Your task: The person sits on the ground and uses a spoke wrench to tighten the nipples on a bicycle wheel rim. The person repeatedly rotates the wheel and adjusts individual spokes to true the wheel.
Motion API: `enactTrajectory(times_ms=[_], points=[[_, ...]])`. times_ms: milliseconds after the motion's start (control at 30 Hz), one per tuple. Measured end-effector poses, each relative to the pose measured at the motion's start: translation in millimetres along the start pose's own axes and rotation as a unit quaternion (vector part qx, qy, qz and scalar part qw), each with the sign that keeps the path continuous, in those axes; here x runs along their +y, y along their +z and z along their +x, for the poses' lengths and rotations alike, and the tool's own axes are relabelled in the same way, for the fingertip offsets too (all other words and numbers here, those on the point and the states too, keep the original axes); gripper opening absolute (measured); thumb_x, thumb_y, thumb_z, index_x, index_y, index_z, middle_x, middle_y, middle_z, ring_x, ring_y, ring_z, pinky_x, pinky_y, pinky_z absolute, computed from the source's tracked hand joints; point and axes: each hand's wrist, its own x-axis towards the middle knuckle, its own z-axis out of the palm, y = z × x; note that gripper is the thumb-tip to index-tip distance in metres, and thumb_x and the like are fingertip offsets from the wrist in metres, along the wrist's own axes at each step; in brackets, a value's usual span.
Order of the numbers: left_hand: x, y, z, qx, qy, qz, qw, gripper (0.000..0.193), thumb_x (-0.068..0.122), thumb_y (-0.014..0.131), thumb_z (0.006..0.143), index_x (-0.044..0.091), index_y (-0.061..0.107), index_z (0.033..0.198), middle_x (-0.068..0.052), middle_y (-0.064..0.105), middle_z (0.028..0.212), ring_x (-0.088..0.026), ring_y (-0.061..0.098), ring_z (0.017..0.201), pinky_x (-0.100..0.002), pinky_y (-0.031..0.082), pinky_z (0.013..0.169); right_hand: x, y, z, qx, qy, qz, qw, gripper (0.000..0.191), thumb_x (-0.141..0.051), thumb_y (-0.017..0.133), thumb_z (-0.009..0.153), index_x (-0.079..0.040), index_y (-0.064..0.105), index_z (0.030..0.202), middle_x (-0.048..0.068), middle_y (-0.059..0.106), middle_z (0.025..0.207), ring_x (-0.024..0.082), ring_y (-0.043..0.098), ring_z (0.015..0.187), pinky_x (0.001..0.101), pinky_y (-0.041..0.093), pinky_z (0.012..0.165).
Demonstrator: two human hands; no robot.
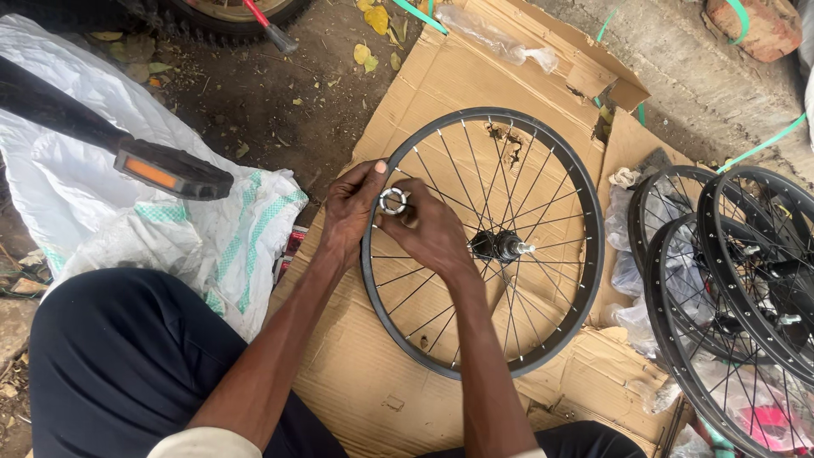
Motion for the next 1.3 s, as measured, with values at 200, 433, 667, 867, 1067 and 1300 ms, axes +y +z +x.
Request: enactTrajectory(times_ms=[200, 433, 667, 867, 1067, 1300], points=[[-0.1, 0.3, 0.5, -0.007, 0.033, 0.032, 0.999, 0.032, 0.040, 0.071, 0.096, 0.010, 0.079, 0.102, 0.009, 0.054, 0.075, -0.005, 0.043, 0.073, -0.027, 0.038, 0.065, 10.8, 8.4, -3.4, 0.132, -0.144, 0.085, 0.977, 0.026, -0.014, 0.075, 0.089, -0.005, 0.057, 0.106, 0.010, 0.079, 0.097, 0.024, 0.077, 0.091, 0.0382, 0.059, 0.072], [0.8, -2.6, -0.8, -0.010, 0.019, 0.045, 0.999, 0.032, 0.041, 0.069, 0.096, 0.010, 0.078, 0.103, 0.009, 0.055, 0.075, -0.005, 0.045, 0.072, -0.027, 0.040, 0.066, -3.0, 8.2, -4.9, 0.109, -0.028, 0.045, 0.993, 0.021, -0.021, 0.070, 0.093, -0.010, 0.070, 0.111, 0.012, 0.078, 0.083, 0.030, 0.074, 0.071, 0.0437, 0.053, 0.067], [3.8, -2.4, -1.5, -0.011, 0.023, 0.042, 0.999, 0.033, 0.040, 0.069, 0.097, 0.009, 0.078, 0.103, 0.008, 0.057, 0.077, -0.005, 0.046, 0.073, -0.027, 0.040, 0.066, 13.0, 6.9, -2.2, 0.089, -0.156, 0.019, 0.983, 0.035, -0.025, 0.069, 0.097, -0.010, 0.068, 0.129, 0.016, 0.078, 0.104, 0.029, 0.076, 0.088, 0.0430, 0.057, 0.076], [3.4, -0.1, -1.4, -0.012, 0.031, 0.037, 0.999, 0.032, 0.040, 0.069, 0.096, 0.010, 0.078, 0.104, 0.008, 0.058, 0.077, -0.005, 0.047, 0.074, -0.027, 0.041, 0.067, 15.2, 11.8, 1.6, 0.084, -0.052, 0.058, 0.993, 0.040, -0.030, 0.070, 0.086, -0.013, 0.073, 0.122, 0.013, 0.080, 0.104, 0.026, 0.078, 0.088, 0.0422, 0.058, 0.078], [6.1, 0.4, -2.6, -0.022, 0.046, 0.033, 0.998, 0.033, 0.040, 0.070, 0.097, 0.009, 0.076, 0.105, 0.008, 0.061, 0.080, -0.004, 0.052, 0.077, -0.026, 0.044, 0.070, 9.0, 2.3, -0.5, 0.068, -0.126, 0.159, 0.977, 0.043, -0.032, 0.073, 0.088, -0.011, 0.071, 0.126, 0.011, 0.078, 0.108, 0.025, 0.076, 0.096, 0.0393, 0.059, 0.082], [6.9, 1.5, -1.9, 0.010, -0.012, 0.026, 1.000, 0.030, 0.038, 0.070, 0.095, 0.010, 0.077, 0.105, 0.008, 0.051, 0.073, -0.006, 0.044, 0.068, -0.029, 0.039, 0.060, -18.9, 2.7, 2.2, 0.050, 0.003, -0.071, 0.996, 0.030, -0.032, 0.077, 0.089, -0.008, 0.073, 0.107, 0.015, 0.079, 0.094, 0.029, 0.075, 0.089, 0.0400, 0.053, 0.081]])
